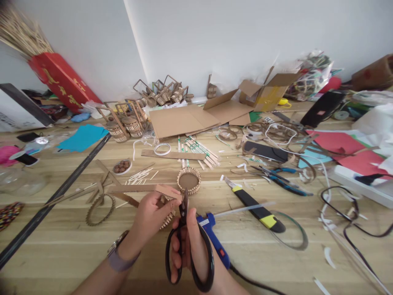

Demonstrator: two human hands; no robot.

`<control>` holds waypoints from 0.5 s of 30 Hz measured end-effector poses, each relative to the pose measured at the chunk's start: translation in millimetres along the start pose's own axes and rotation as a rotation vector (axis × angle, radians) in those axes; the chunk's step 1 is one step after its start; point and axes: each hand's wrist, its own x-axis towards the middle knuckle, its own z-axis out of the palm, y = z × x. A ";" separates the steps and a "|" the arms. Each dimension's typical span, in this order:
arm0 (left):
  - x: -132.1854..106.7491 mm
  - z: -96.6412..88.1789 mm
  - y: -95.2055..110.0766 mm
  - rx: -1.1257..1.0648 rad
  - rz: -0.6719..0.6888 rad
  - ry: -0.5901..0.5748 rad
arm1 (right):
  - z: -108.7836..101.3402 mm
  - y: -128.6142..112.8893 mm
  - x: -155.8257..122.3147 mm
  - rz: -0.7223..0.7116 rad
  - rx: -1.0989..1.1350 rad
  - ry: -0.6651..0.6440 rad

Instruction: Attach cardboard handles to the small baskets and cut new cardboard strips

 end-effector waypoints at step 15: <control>-0.8 -0.1 -0.4 -0.026 -0.032 0.025 | 14.6 -0.8 -11.5 -0.114 -0.188 0.188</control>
